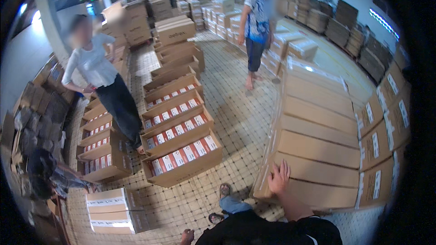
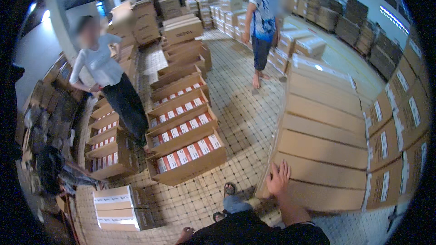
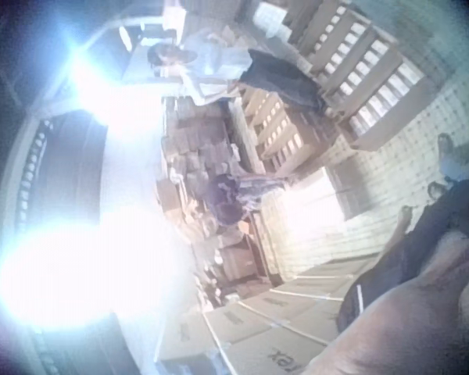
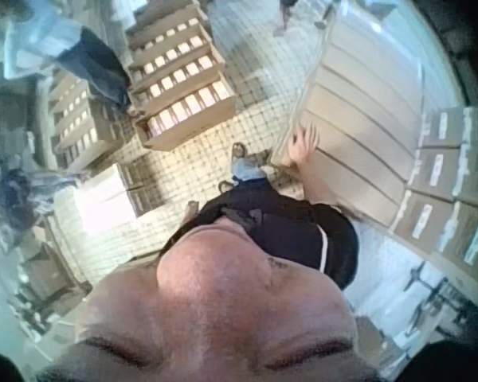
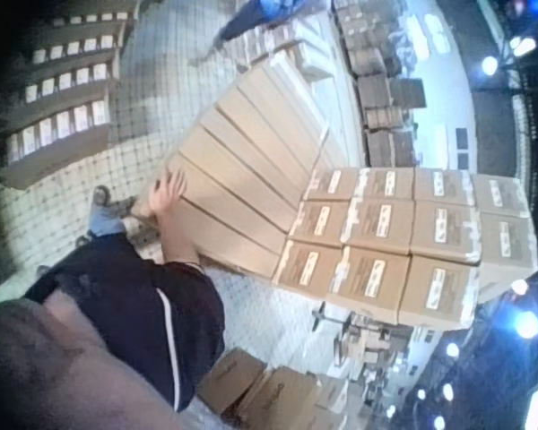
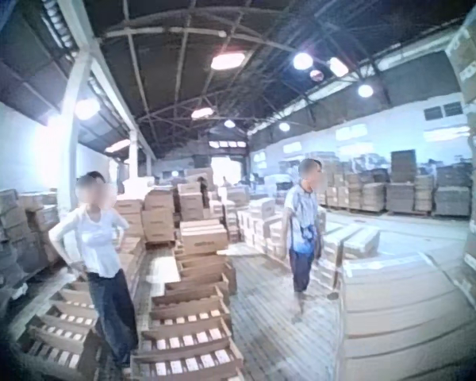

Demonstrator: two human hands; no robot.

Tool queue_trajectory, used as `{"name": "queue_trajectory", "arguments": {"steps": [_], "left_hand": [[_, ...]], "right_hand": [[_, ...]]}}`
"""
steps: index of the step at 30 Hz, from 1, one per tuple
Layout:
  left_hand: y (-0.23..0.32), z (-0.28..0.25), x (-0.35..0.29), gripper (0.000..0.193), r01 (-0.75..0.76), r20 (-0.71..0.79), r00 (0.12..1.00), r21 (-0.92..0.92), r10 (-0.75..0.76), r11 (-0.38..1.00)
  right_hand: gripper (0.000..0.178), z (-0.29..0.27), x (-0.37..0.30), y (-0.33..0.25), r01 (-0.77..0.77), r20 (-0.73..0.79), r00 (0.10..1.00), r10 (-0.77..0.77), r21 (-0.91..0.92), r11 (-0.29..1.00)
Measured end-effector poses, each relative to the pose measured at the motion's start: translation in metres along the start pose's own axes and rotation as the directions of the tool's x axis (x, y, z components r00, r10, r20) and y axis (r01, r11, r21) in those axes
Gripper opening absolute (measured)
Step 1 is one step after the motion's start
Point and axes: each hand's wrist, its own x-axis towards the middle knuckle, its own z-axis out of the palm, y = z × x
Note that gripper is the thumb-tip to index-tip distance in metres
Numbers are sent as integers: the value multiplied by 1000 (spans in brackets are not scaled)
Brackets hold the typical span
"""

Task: The person repeatedly picks up small product boxes and places them into larger cardboard shipping boxes. They arrange the items in rows and occasionally adjust the placement. Other workers are visible in the background handling similar boxes.

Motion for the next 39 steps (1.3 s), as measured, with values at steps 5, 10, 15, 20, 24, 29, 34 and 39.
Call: {"name": "queue_trajectory", "arguments": {"steps": [5, 10, 15, 20, 24, 29, 34, 39], "left_hand": [[32, -36, 19, 52, 79, 84, 992, 123, -90, 989], [109, -71, 48, 52, 43, 128, 989, 198, -69, 979], [202, -86, 71, 52, -8, 120, 992, 322, -32, 947], [285, -92, 107, 53, -225, 294, 954, 592, 52, 774], [365, -66, 146, 49, -487, 449, 866, 666, 219, 565], [482, 9, 156, 44, -544, 459, 821, 443, 340, 713], [582, 102, 168, 54, -888, 792, 460, 417, 403, 194], [654, 169, 149, 53, -912, 862, 388, 307, 325, 273]], "right_hand": [[54, 2, 5, 4, -31, -14, 999, 31, 25, 999], [52, 1, 9, 7, -108, 73, 992, 105, 40, 993], [53, 8, 12, 11, -160, 101, 983, 155, 38, 986], [52, 7, 16, 15, -196, 188, 965, 186, 38, 980], [52, -3, 19, 16, -173, 221, 961, 163, 27, 984], [56, 0, 22, 16, -210, 223, 956, 192, 60, 976], [55, 13, 19, 14, -217, 57, 975, 213, 58, 975], [36, 8, 63, 18, -482, 76, 876, 477, 132, 866]]}}
